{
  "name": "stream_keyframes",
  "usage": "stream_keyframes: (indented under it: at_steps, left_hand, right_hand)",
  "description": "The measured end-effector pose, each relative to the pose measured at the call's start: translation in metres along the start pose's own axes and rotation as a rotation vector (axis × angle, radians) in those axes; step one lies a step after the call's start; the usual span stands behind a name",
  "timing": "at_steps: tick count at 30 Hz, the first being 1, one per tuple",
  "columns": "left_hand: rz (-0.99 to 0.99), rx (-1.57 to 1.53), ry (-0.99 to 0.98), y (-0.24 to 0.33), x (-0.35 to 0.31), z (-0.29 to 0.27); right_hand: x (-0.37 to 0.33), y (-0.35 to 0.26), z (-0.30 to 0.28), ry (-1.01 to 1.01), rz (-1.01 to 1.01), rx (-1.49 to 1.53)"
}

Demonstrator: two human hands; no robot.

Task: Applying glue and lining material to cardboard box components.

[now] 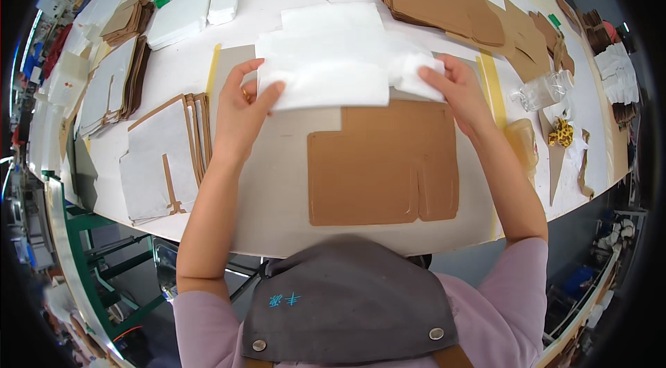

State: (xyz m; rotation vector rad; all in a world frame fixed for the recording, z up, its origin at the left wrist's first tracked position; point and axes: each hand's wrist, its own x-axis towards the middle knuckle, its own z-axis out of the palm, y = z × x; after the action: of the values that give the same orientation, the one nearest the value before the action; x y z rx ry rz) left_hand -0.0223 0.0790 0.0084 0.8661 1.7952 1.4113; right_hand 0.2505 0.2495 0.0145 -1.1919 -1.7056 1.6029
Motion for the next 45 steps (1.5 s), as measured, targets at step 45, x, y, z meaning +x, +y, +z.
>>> stream_keyframes:
  at_steps: [45]
  left_hand:
    - [0.095, 0.434, -0.193, -0.018, -0.083, 0.042]
  right_hand:
    - [-0.098, 0.022, -0.029, -0.050, -0.041, -0.542]
